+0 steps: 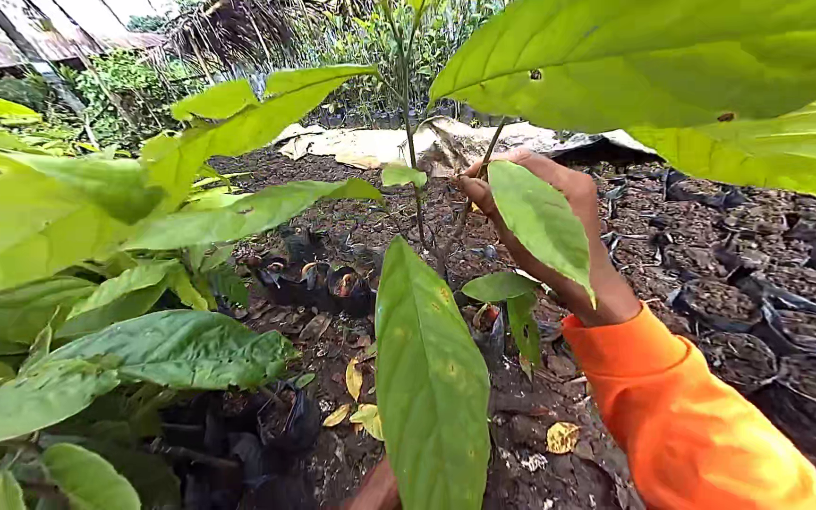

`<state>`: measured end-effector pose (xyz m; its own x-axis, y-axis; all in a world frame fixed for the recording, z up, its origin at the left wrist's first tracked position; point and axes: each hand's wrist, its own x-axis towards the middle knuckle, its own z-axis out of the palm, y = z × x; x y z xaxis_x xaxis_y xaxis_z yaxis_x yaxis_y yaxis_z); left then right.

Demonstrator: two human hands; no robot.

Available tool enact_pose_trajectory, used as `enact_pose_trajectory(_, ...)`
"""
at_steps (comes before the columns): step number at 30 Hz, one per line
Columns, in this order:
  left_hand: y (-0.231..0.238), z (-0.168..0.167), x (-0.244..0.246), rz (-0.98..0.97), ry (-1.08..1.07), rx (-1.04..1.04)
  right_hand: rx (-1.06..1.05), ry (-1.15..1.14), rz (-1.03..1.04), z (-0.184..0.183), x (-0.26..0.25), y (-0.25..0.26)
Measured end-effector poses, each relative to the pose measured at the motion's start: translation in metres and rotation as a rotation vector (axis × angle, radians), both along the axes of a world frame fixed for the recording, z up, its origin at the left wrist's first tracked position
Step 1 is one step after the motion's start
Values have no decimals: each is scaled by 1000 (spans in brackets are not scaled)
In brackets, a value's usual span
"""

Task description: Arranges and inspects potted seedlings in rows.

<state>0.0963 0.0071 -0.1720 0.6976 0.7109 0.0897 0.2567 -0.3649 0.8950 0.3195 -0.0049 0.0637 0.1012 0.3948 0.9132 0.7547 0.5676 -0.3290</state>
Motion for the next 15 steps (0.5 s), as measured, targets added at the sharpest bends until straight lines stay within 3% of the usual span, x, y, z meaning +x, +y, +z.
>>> enact_pose_trajectory(7,-12,29,6,28,40,-39,-12,-21,41,-11,4,7)
enact_pose_trajectory(10,-9,25,4,27,31,-44,-37,52,-96,-20,24,-10)
enact_pose_trajectory(13,0,1,-2,14,-37,-24,-329,110,-355,-68,51,-36)
enact_pose_trajectory(15,-1,5,0,5,-25,-34,-603,95,-390,-120,59,-56)
